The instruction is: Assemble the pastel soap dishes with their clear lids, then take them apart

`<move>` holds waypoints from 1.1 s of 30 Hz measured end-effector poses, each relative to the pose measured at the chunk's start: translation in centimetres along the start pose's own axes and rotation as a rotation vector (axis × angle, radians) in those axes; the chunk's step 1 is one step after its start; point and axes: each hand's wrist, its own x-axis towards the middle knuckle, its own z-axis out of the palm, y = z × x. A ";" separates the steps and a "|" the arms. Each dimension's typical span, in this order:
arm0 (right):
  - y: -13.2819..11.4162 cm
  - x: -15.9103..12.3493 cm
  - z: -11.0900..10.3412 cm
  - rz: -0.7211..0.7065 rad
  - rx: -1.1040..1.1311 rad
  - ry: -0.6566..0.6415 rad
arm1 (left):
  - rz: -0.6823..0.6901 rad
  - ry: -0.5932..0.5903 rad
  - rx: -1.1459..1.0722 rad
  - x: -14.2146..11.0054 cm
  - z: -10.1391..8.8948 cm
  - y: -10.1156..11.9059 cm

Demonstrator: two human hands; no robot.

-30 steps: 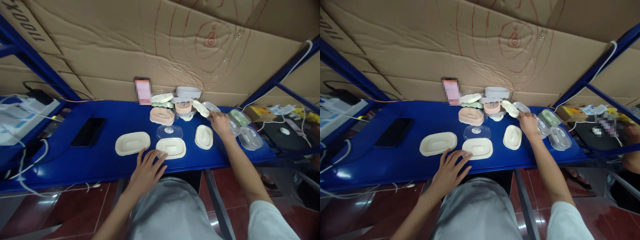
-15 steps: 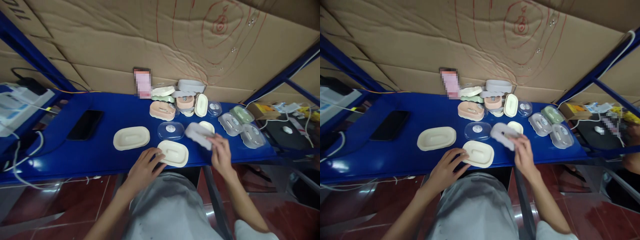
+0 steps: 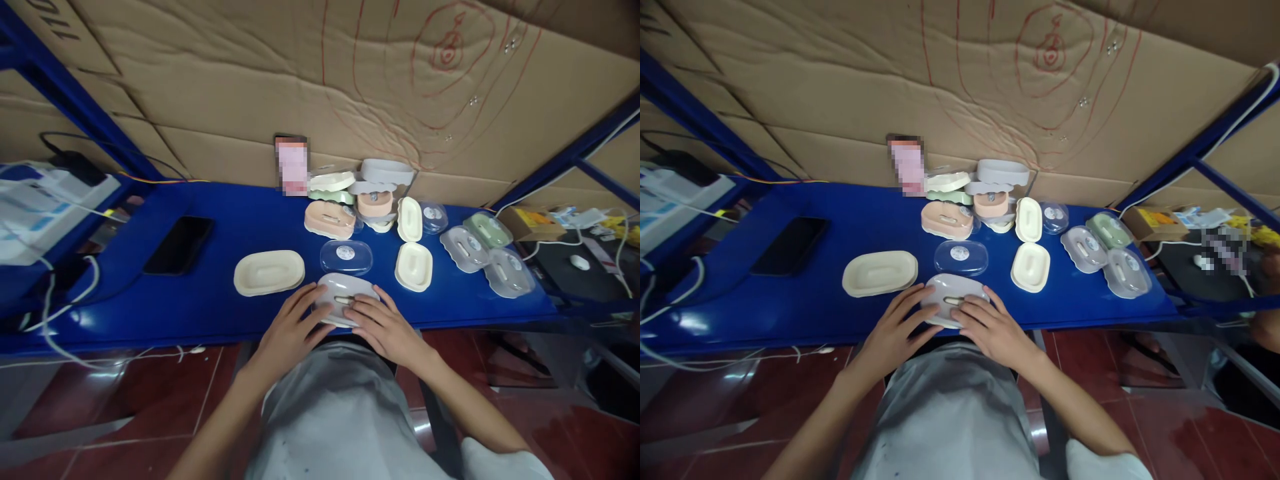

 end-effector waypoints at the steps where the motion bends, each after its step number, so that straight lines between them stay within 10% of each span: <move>1: 0.0 0.1 0.0 -0.014 0.001 -0.006 | 0.008 -0.004 -0.007 0.0 0.0 -0.1; 21: 8.8 4.0 -0.1 0.247 -0.062 0.026 | -0.040 0.049 -0.153 0.5 -1.2 0.4; 27: 6.5 3.0 -1.5 0.295 0.115 0.200 | -0.131 0.056 -0.128 -0.1 -0.8 0.3; 33: 0.7 1.7 -1.4 0.017 0.093 0.073 | -0.145 0.019 -0.152 -0.3 -0.2 -0.3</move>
